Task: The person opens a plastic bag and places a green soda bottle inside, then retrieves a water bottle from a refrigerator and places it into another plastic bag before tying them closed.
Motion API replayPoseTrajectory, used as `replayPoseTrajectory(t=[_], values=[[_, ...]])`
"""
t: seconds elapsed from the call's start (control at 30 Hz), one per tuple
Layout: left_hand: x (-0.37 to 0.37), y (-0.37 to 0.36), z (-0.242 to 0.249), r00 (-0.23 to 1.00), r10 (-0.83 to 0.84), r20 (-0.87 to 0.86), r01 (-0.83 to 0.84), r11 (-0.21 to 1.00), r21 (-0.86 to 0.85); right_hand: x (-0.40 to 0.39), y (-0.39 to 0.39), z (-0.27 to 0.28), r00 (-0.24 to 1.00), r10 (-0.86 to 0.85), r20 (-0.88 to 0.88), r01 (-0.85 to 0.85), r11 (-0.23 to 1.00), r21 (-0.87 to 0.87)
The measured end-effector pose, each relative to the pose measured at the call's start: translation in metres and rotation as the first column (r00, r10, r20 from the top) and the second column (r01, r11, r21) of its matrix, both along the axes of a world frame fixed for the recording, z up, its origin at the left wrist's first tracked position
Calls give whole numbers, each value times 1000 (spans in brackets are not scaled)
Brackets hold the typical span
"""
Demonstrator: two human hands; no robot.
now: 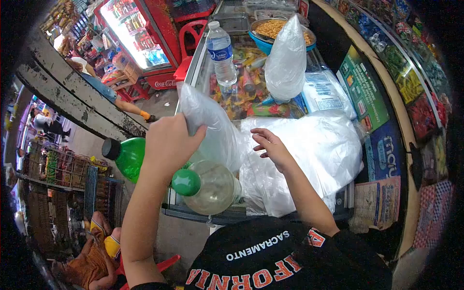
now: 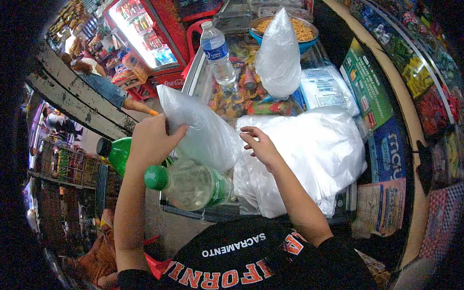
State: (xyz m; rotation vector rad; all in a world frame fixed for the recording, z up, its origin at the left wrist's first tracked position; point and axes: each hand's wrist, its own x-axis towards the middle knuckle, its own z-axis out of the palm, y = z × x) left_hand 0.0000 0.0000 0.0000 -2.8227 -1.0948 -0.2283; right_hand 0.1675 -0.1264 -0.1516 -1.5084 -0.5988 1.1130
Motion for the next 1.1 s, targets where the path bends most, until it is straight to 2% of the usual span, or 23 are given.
replayPoseTrajectory(t=[0.07, 0.1, 0.17, 0.3, 0.37, 0.4, 0.47, 0.53, 0.67, 0.7, 0.73, 0.77, 0.83, 0.97, 1.03, 1.07, 1.1], values=[[-14, 3, -5, 990, -9, 141, 42, 972, -230, -6, 5, -1, 1000, 1, -2, -1, 1000, -5], [5, 4, -12, 992, -5, 124, 35, 971, -235, 14, 7, -9, 1000, 4, -20, -4, 1000, -10], [4, 4, -17, 969, -12, 246, 83, 956, -280, 16, 14, -21, 999, -19, -39, 19, 1000, -18], [4, 2, -17, 965, 40, 258, 51, 940, -337, 13, 19, -42, 998, 11, -55, -13, 999, -36], [0, 6, -17, 936, 37, 349, 88, 937, -338, 7, 23, -51, 1000, -22, 22, 22, 1000, -5], [-1, 6, -12, 938, 39, 345, 85, 938, -337, 6, 24, -50, 999, -27, 30, 28, 999, -17], [-1, 3, 8, 849, 93, 520, 114, 928, -353, 4, 26, -54, 998, -52, 27, 52, 999, 7], [-1, 6, 28, 820, 130, 558, 106, 923, -370, 3, 27, -55, 997, -77, 22, 76, 997, 27], [-9, 18, 64, 773, 141, 618, 89, 941, -326, 6, 28, -43, 987, -97, -126, 98, 995, 4], [-9, 19, 71, 723, 125, 679, 119, 946, -302, 6, 28, -39, 978, -95, -183, 95, 995, -11], [-10, 21, 77, 668, 109, 736, 148, 950, -275, 4, 30, -36, 980, -97, -171, 92, 995, -36], [-13, 26, 82, 671, 108, 734, 149, 950, -276, 6, 29, -32, 980, -100, -174, 95, 995, -37], [-17, 33, 91, 721, 156, 675, 125, 929, -347, 8, 27, -22, 968, 91, -234, -104, 993, -47], [-14, 31, 93, 708, 186, 681, 117, 921, -373, -2, 30, -6, 951, 141, -276, -150, 989, -11], [-13, 33, 91, 720, 179, 670, 124, 917, -379, -11, 36, 7, 792, 172, -586, -128, 985, 116], [-13, 34, 93, 728, 171, 665, 131, 916, -379, -14, 36, 18, 744, 149, -651, -71, 987, 145], [-14, 36, 94, 724, 166, 669, 134, 918, -374, -17, 37, 26, 748, 151, -647, -70, 986, 150]])
